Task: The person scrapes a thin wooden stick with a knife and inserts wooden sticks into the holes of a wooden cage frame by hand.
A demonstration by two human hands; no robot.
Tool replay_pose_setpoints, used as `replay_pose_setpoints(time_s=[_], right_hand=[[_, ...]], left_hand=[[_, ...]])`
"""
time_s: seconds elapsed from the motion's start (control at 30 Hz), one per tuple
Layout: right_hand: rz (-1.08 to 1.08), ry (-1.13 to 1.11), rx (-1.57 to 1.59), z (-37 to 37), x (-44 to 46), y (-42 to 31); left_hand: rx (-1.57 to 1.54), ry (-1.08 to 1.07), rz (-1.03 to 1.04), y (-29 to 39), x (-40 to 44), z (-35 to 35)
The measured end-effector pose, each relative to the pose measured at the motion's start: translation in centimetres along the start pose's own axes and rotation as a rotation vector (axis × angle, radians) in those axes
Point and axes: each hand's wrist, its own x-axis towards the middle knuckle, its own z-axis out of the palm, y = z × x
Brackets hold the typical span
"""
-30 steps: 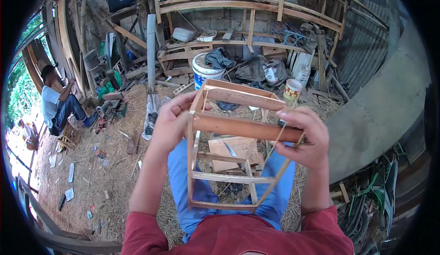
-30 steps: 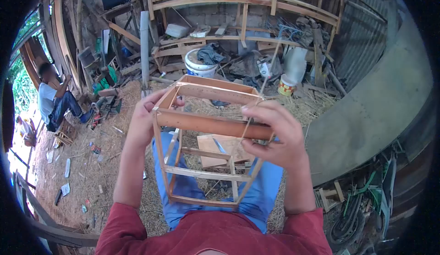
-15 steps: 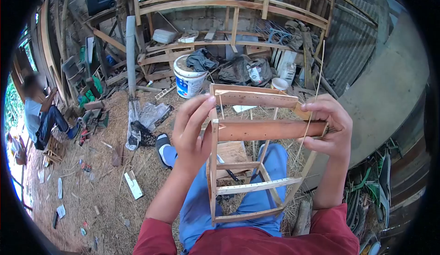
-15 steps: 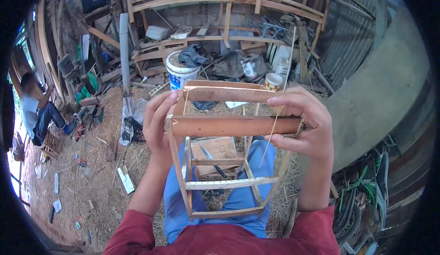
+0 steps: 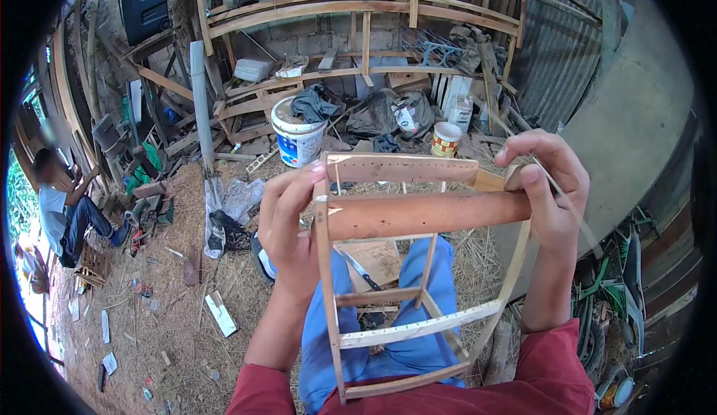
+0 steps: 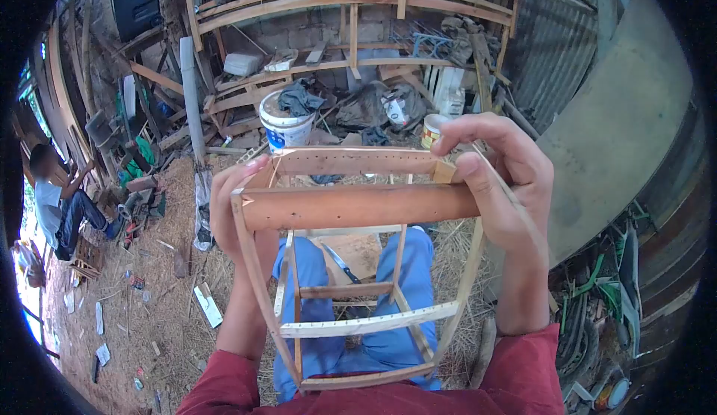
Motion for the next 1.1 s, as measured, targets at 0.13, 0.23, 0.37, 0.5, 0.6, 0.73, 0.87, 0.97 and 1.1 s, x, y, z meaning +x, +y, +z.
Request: replay_pose_setpoints(time_s=[0.13, 0.23, 0.37, 0.5, 0.6, 0.73, 0.87, 0.97, 1.1], right_hand=[[0.068, -0.035, 0.044, -0.2, 0.0, -0.8], [-0.139, -0.138, 0.173, 0.2, 1.3, -0.7], [-0.055, -0.220, 0.320, 1.4, 2.4, -1.3], [-0.069, -0.359, 0.274, 2.7, 4.1, -2.4], [-0.175, -0.401, 0.152, 3.6, 5.0, -2.4], [-0.194, -0.349, 0.054, 4.0, 4.9, -2.6], [0.177, -0.188, 0.241, 3.4, 4.8, -1.9], [0.293, -0.149, 0.405, 2.3, 5.4, 0.4], [0.395, -0.100, 0.520, 1.8, 5.2, 1.9]], left_hand=[[0.023, -0.005, -0.047, 0.8, -0.9, -0.9], [-0.018, -0.017, -0.038, 0.9, -1.7, -1.4], [-0.113, 0.004, -0.067, 1.0, -2.4, -1.8], [-0.150, 0.017, -0.096, 1.5, -2.5, -2.0], [-0.095, -0.108, -0.042, 1.6, -2.4, -2.2], [-0.187, -0.078, -0.099, 2.4, -3.3, -0.4], [-0.172, -0.048, -0.078, 2.2, -2.8, 0.1], [-0.232, -0.014, -0.046, 2.0, -1.6, 0.2], [-0.341, 0.049, -0.001, -0.3, -0.8, 1.6]])
